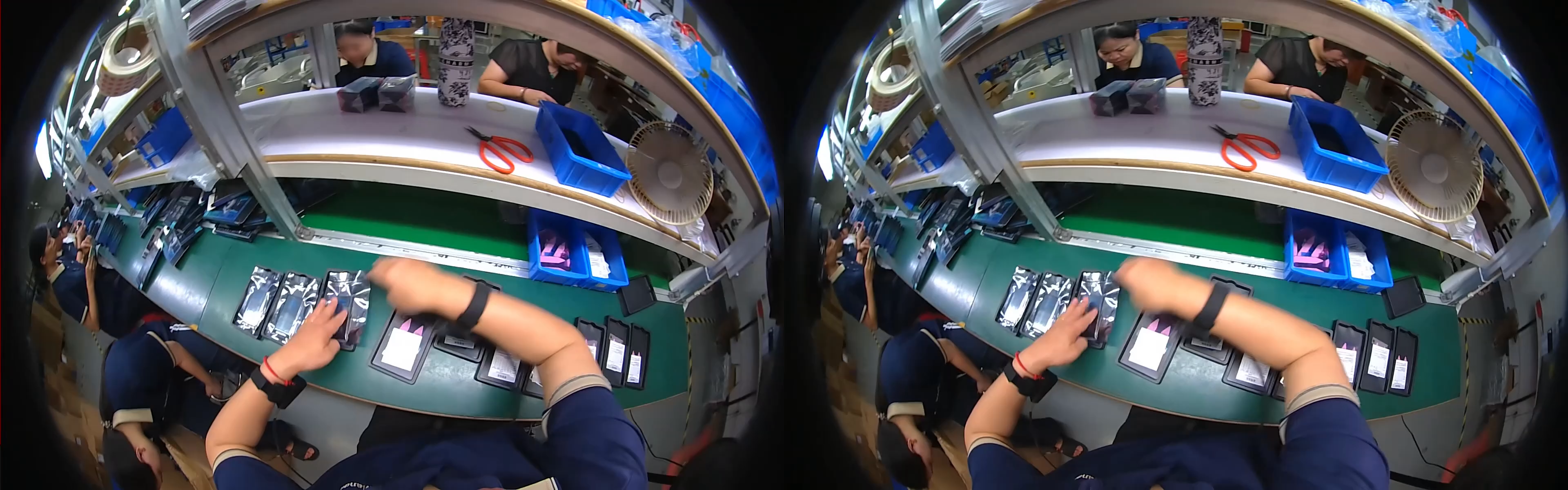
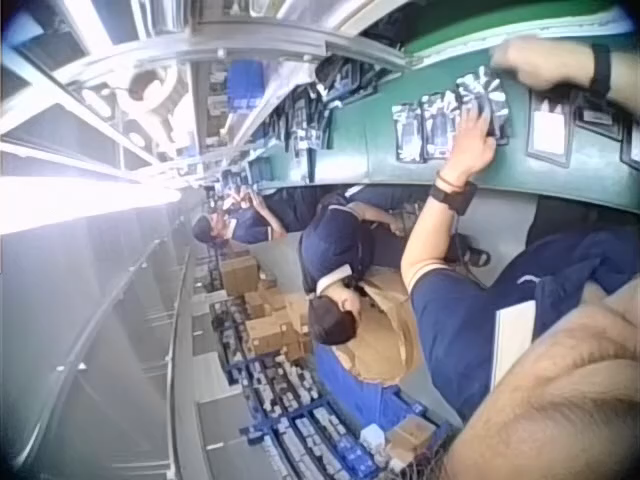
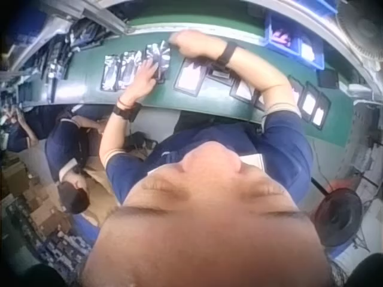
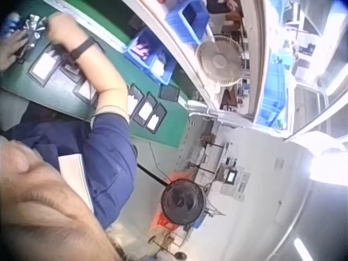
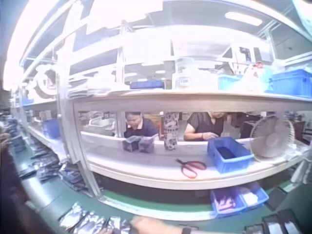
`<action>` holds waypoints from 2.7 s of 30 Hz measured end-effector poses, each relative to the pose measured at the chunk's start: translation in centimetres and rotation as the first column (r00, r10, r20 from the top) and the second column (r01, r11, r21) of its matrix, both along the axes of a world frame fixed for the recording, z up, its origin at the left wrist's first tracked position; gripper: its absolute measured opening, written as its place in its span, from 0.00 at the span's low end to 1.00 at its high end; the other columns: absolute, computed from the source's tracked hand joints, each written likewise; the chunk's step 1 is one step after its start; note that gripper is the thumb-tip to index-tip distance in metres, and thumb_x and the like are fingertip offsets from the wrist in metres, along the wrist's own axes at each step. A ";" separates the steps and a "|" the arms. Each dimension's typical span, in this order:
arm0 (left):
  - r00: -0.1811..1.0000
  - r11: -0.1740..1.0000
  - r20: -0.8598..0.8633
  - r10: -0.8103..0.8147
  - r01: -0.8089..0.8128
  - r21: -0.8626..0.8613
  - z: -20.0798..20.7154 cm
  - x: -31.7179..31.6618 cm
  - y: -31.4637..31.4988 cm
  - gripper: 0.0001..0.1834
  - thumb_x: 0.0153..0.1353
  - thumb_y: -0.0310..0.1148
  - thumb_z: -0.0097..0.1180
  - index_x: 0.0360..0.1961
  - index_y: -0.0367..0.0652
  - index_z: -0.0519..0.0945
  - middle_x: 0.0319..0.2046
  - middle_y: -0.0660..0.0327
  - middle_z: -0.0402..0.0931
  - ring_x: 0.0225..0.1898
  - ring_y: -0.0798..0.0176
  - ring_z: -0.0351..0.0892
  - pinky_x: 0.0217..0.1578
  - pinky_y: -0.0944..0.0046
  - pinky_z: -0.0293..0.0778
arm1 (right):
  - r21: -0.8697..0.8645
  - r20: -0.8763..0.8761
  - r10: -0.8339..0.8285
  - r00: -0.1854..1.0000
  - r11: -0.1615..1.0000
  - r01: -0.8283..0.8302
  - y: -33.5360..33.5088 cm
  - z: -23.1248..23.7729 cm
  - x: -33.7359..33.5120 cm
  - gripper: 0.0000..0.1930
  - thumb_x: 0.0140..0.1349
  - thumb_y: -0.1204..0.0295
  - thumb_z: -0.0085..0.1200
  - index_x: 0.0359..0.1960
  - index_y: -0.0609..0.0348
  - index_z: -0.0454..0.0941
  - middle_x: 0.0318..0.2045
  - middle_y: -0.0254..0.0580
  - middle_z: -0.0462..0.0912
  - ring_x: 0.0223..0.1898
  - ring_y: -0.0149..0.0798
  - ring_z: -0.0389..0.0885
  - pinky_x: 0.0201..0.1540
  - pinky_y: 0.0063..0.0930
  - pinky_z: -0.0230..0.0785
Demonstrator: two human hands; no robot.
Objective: Placing pink components into black plastic trays and then sliding them into protective bags on a factory assembly line.
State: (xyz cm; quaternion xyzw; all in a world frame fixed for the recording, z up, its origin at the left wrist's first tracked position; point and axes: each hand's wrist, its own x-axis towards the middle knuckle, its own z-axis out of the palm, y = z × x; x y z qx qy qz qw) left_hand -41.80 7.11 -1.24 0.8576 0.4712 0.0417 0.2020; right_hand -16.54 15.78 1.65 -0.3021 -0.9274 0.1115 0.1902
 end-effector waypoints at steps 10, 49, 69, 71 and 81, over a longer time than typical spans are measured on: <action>0.992 0.994 -0.121 0.036 -0.022 0.109 0.5 2.0 -1.9 0.35 0.55 0.45 0.55 0.60 0.36 0.63 0.62 0.41 0.56 0.63 0.40 0.55 0.60 0.39 0.51 | 0.392 0.276 -0.827 0.489 0.562 0.729 15.0 -5.0 22.3 0.29 0.57 0.66 0.45 0.63 0.54 0.60 0.65 0.50 0.57 0.66 0.49 0.55 0.67 0.40 0.47; 0.998 0.941 0.038 -0.051 0.036 0.336 -0.8 7.1 -4.8 0.22 0.55 0.25 0.48 0.51 0.55 0.77 0.56 0.49 0.65 0.61 0.46 0.61 0.55 0.42 0.59 | 0.293 0.109 -0.786 0.608 0.610 0.736 15.5 0.8 23.3 0.22 0.61 0.62 0.44 0.57 0.53 0.67 0.59 0.51 0.67 0.61 0.53 0.62 0.63 0.40 0.54; 0.997 0.918 0.080 -0.004 -0.028 0.396 -1.8 7.7 -5.0 0.31 0.54 0.29 0.56 0.61 0.56 0.65 0.66 0.51 0.51 0.66 0.43 0.49 0.61 0.35 0.45 | -0.121 -0.023 -0.324 0.946 0.940 0.319 -2.3 -0.2 0.2 0.27 0.47 0.68 0.62 0.49 0.67 0.71 0.42 0.56 0.76 0.48 0.57 0.71 0.53 0.39 0.64; 0.999 0.929 0.029 -0.045 0.031 0.369 -2.4 7.6 -4.5 0.30 0.55 0.28 0.54 0.60 0.55 0.66 0.65 0.52 0.53 0.66 0.45 0.51 0.61 0.35 0.46 | -0.026 -0.035 -0.301 0.953 0.954 0.300 -5.2 1.9 2.8 0.31 0.46 0.66 0.64 0.53 0.64 0.68 0.49 0.54 0.71 0.53 0.53 0.67 0.55 0.39 0.61; 0.999 0.938 0.031 -0.015 0.003 0.346 -2.0 5.9 -3.7 0.23 0.56 0.29 0.53 0.55 0.50 0.71 0.61 0.52 0.61 0.63 0.47 0.57 0.59 0.36 0.52 | 0.041 0.304 -0.626 0.718 0.762 0.647 -23.2 -1.5 17.5 0.45 0.40 0.46 0.64 0.63 0.40 0.61 0.64 0.58 0.52 0.65 0.63 0.48 0.60 0.70 0.39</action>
